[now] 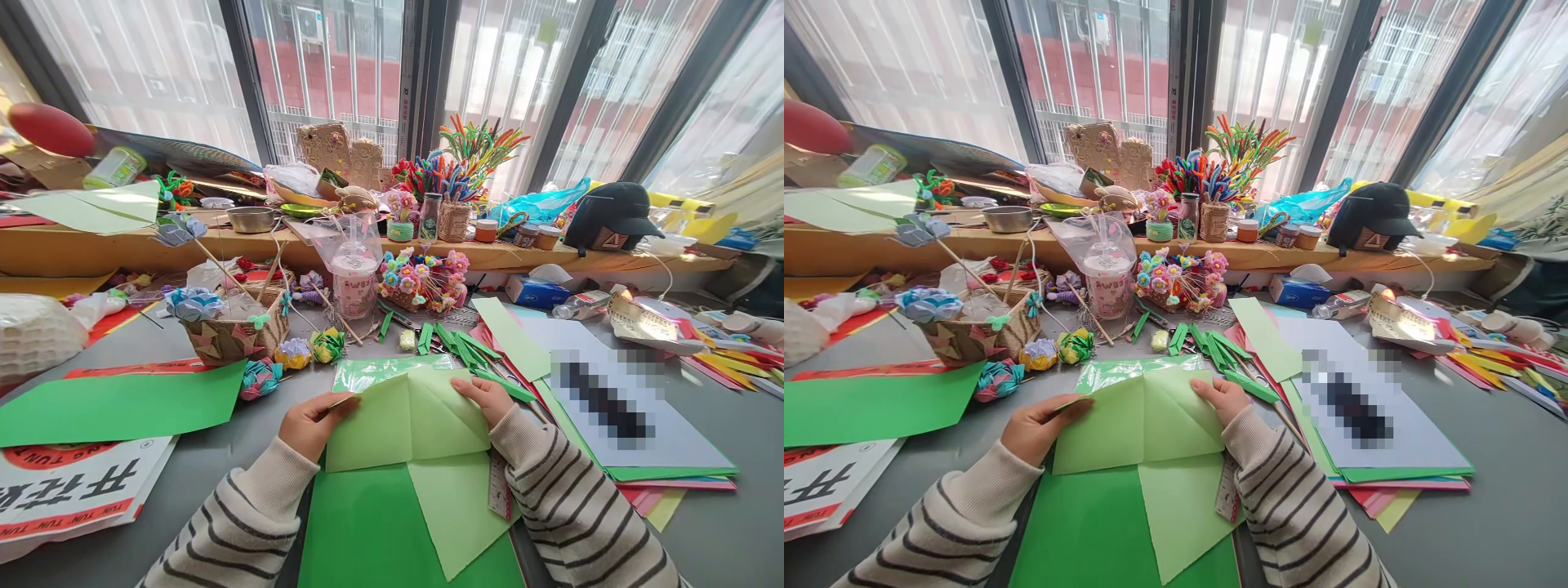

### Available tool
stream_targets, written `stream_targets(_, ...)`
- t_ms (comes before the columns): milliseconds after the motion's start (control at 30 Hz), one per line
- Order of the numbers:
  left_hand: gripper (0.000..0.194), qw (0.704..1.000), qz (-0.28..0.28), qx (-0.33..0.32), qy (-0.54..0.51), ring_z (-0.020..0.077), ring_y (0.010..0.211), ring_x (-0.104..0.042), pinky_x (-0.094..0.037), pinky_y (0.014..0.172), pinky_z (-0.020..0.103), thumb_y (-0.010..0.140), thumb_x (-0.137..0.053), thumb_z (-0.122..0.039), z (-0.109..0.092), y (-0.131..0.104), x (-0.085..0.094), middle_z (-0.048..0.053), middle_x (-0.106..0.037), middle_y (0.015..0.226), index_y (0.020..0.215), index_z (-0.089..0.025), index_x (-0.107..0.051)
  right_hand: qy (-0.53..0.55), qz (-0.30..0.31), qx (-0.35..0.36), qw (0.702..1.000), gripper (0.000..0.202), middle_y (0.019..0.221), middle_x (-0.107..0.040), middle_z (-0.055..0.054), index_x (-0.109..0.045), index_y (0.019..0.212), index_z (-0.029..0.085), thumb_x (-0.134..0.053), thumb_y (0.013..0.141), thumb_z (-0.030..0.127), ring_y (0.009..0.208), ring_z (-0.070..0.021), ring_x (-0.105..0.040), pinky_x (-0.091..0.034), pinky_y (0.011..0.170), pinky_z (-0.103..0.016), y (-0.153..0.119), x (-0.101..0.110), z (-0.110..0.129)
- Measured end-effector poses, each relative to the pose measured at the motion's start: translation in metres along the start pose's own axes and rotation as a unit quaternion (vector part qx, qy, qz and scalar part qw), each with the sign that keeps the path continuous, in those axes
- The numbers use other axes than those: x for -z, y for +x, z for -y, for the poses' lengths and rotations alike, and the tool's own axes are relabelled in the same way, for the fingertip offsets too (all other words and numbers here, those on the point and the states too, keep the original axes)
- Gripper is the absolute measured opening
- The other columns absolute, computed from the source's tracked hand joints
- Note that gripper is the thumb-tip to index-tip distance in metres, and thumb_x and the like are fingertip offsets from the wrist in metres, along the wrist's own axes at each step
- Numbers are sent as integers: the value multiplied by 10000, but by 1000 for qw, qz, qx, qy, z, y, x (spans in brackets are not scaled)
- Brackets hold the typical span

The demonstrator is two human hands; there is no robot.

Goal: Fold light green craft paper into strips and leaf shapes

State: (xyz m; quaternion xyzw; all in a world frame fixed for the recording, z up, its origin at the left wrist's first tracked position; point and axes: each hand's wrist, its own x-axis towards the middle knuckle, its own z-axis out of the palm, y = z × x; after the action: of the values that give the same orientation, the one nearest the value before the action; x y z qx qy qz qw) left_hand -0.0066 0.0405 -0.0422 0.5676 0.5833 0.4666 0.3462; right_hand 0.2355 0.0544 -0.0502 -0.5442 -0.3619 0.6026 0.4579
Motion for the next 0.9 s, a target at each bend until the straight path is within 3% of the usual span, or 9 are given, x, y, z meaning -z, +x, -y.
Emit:
stream_targets(200,267,1000,-10,5,9,189,705,-575,-455,649,251,502,-584,-434,1,0,-1,8,-660,687,612,-202,-656,0,1,0,1000,203,451,-549,34,-578,582,153,-628,514,338,379,-91,-468,-384,408,-225,1,0,-2)
stream_targets(433,340,991,15,121,-61,173,572,-582,-467,485,221,465,-628,-381,3,3,-3,32,-662,640,707,-141,-632,20,26,-12,999,231,558,-604,-16,-574,641,146,-632,519,334,483,-141,-547,-442,497,-273,0,-1,-2)
stream_targets(700,261,989,-2,122,-82,162,562,-582,-472,492,214,455,-642,-338,2,2,-6,0,-660,608,659,-174,-647,14,17,-24,999,226,552,-604,-10,-573,647,149,-622,533,338,474,-132,-542,-436,496,-272,1,0,-2)
stream_targets(900,220,997,-32,60,-48,181,615,-580,-475,539,233,460,-633,-346,5,0,-7,3,-659,618,609,-186,-656,-28,-10,-25,999,232,506,-587,10,-580,623,147,-628,509,344,444,-115,-517,-421,496,-258,5,2,-4)
